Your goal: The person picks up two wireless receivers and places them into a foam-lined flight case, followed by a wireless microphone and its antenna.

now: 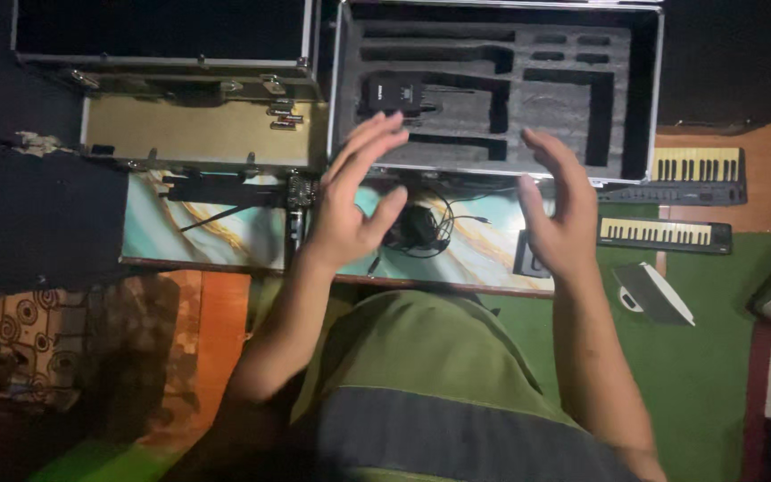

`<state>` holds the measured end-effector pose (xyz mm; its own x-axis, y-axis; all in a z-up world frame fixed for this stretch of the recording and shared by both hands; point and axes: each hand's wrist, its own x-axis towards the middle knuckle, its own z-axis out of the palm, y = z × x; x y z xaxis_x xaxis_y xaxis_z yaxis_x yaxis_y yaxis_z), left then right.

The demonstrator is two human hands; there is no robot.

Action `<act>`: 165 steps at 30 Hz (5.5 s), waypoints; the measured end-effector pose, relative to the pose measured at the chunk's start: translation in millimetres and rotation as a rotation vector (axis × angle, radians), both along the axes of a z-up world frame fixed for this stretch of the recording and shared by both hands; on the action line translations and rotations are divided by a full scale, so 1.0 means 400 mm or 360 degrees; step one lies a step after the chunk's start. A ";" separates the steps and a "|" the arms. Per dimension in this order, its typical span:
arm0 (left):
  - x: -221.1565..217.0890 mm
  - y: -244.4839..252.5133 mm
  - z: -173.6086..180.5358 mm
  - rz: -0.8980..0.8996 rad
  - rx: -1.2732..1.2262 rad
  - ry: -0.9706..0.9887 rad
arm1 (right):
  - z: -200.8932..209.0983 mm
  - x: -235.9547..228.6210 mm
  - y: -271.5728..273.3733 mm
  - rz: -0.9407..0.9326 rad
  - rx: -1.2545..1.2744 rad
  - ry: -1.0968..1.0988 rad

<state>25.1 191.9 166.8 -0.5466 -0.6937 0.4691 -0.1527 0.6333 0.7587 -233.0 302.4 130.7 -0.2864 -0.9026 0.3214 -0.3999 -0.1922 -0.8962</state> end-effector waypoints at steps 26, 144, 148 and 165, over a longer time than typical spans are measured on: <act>-0.291 0.237 0.015 -0.0417 0.0121 0.0138 | 0.023 -0.155 0.387 -0.0363 -0.0076 -0.0362; -0.161 -0.435 -0.431 -0.0045 -0.0094 -0.1130 | -0.323 -0.250 -0.494 0.0641 0.0653 0.1630; -0.155 -0.443 -0.436 -0.0038 -0.0120 -0.1229 | -0.328 -0.245 -0.487 0.0630 0.0663 0.1607; -0.155 -0.422 -0.403 0.0188 -0.0260 -0.1273 | -0.353 -0.258 -0.448 0.0648 0.0716 0.1833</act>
<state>-36.7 23.2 5.6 -0.6862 -0.7242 0.0688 -0.6803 0.6723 0.2921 -336.2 123.2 -10.6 0.2676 -0.9511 -0.1542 -0.9621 -0.2551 -0.0961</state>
